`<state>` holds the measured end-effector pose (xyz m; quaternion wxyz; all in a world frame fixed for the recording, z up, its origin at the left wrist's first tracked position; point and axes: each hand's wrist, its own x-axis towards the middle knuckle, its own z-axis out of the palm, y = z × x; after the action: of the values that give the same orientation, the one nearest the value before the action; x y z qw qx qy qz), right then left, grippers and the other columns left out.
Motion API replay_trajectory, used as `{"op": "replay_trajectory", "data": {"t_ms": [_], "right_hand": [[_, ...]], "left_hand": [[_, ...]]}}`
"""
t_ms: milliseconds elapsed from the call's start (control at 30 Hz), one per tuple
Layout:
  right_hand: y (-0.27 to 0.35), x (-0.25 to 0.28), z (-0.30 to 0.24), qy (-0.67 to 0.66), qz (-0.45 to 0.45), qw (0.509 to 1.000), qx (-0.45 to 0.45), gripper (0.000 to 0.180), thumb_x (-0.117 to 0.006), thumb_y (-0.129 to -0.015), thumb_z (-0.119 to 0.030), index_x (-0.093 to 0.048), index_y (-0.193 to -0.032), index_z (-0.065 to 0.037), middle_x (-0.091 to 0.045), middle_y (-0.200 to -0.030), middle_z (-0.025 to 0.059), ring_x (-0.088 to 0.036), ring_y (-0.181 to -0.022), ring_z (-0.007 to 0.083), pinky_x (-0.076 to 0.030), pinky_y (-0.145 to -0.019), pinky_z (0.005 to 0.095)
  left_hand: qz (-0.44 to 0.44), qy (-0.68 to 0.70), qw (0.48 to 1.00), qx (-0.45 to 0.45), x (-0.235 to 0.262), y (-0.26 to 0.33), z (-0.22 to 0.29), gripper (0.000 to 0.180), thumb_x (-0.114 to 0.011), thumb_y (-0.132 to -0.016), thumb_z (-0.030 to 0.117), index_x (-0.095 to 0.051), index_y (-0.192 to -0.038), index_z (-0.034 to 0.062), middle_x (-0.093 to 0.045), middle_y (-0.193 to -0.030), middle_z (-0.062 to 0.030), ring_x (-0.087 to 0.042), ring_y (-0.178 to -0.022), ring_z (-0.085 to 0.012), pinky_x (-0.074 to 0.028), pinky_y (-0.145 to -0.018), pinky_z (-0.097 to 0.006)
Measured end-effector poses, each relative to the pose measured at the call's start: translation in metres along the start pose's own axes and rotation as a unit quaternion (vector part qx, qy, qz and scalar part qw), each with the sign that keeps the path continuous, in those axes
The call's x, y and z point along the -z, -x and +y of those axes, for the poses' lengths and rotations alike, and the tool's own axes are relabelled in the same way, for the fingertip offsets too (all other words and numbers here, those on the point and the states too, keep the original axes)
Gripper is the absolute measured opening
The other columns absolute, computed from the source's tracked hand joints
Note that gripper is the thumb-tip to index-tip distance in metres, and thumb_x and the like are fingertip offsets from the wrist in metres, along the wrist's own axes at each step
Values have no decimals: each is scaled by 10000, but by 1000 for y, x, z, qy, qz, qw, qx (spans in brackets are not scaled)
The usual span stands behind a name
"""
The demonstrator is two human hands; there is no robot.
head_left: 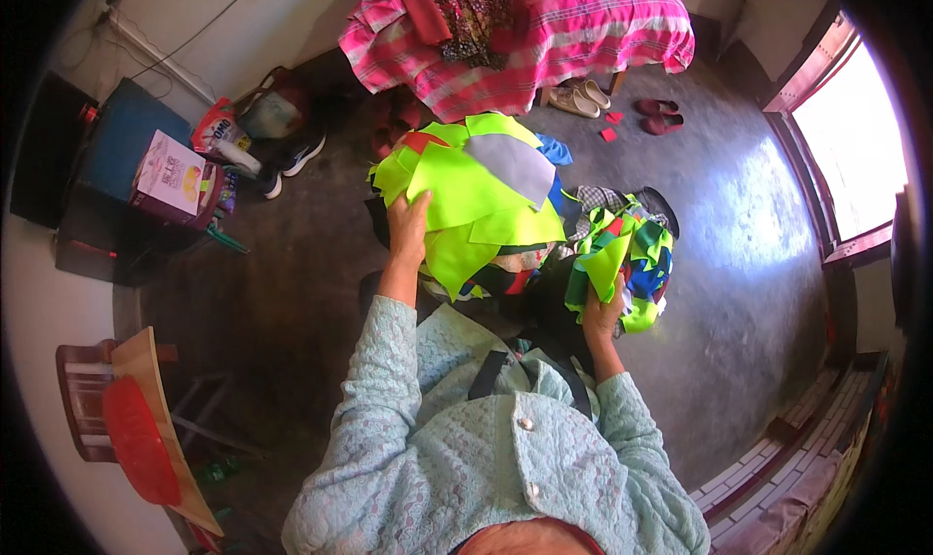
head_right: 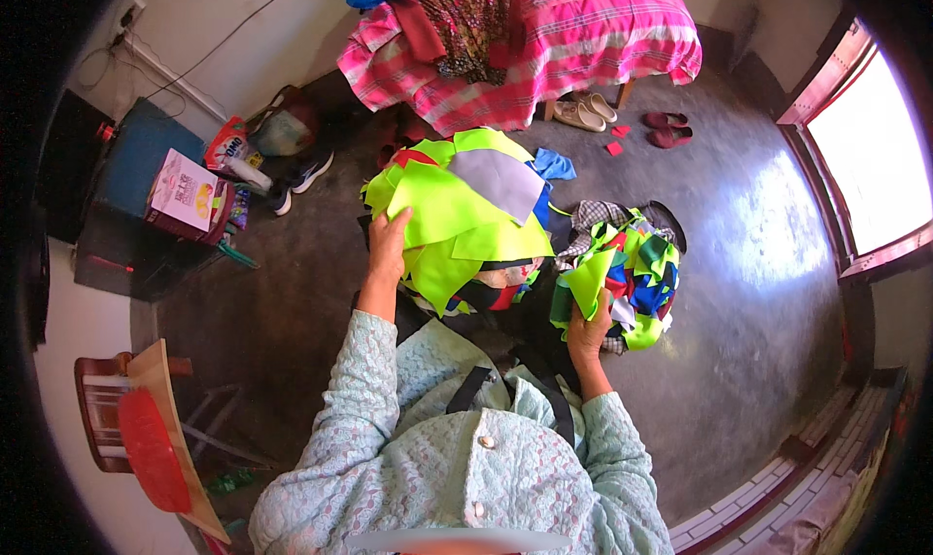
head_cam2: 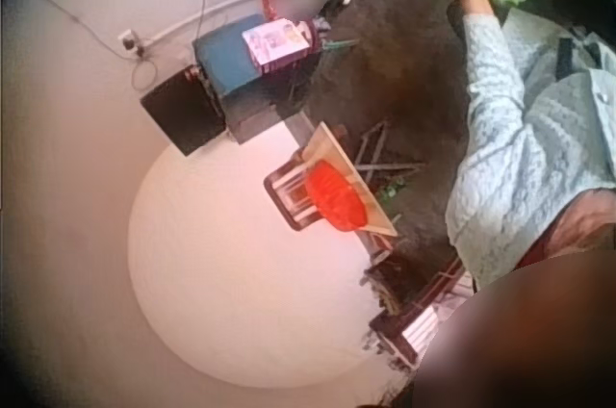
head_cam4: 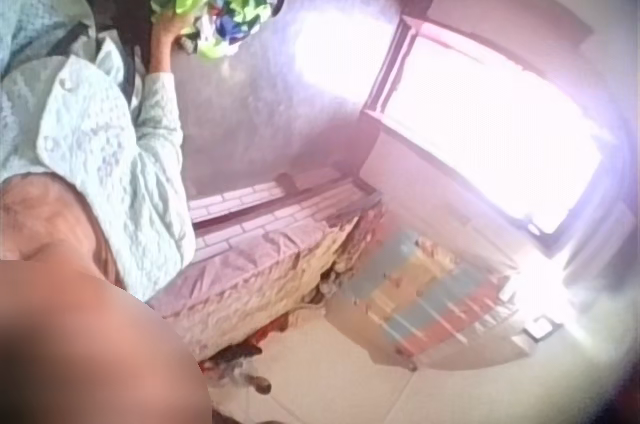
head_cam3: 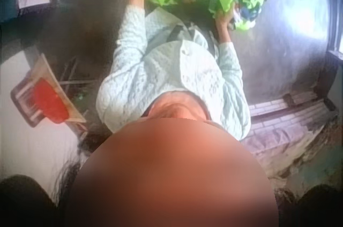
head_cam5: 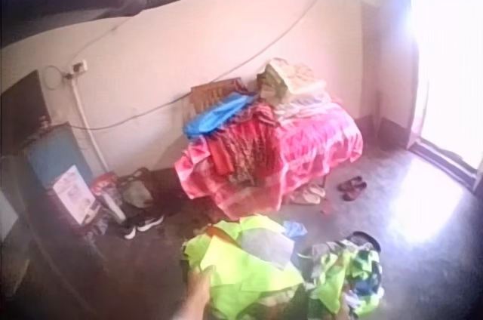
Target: The person sits on the floor and assembles a spherical craft object by attaching colorful fabric pieces to its surface. They repeatedly pick pieces from a nearby pile, position them on the sphere, and press them into place, gradually covering the object with multicolored fabric.
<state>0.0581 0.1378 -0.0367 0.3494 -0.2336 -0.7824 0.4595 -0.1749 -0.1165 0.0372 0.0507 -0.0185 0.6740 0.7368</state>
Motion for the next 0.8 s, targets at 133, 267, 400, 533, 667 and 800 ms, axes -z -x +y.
{"op": "replay_trajectory", "data": {"t_ms": [133, 267, 400, 533, 667, 800], "right_hand": [[-1, -1, -4, 8, 7, 1000, 2, 250, -603, -856, -19, -523, -1092, -36, -603, -902, 159, -630, -845, 317, -479, -727, 363], [-1, 0, -6, 7, 10, 1000, -8, 237, -609, -860, -29, -526, -1082, -43, -619, -897, 150, -641, -842, 307, -481, -722, 363], [-1, -1, -4, 5, 18, 1000, 0, 236, -621, -866, -47, -526, -1081, -48, -624, -903, 149, -645, -847, 304, -481, -722, 361], [0, -1, 0, -16, 27, 999, -6, 250, -633, -867, -59, -529, -1094, -50, -616, -903, 131, -633, -850, 272, -477, -738, 346], [-2, -3, -10, -8, 26, 1000, -5, 244, -627, -879, -74, -531, -1101, -44, -615, -903, 117, -622, -837, 247, -473, -743, 336], [0, 1, -4, 3, 16, 1000, -20, 297, -633, -861, -63, -532, -1139, -39, -617, -899, 140, -629, -846, 289, -476, -740, 345]], "left_hand": [[12, -6, 994, 104, 13, 11, -15, 382, -628, -848, 134, -557, -1218, 74, -635, -1054, -67, -656, -836, -192, -571, -500, -334], [7, 24, 994, 106, 10, 24, -10, 334, -641, -806, 49, -558, -1129, 41, -630, -1003, -90, -647, -786, -187, -558, -470, -325], [18, -26, 995, 94, 10, 31, -17, 359, -652, -796, 45, -544, -1138, 33, -630, -997, -90, -644, -761, -170, -542, -457, -303], [45, -114, 990, 65, 13, 38, -22, 434, -673, -797, 86, -508, -1193, 21, -643, -986, -86, -653, -725, -167, -510, -442, -261], [99, -289, 949, -78, 24, 39, -35, 473, -713, -768, 98, -496, -1179, 7, -625, -1046, -144, -635, -921, -257, -524, -722, -391], [88, -483, 839, -234, 2, 56, -8, 527, -743, -730, 159, -505, -1182, 29, -513, -1233, -201, -477, -1165, -379, -378, -957, -471]]}}
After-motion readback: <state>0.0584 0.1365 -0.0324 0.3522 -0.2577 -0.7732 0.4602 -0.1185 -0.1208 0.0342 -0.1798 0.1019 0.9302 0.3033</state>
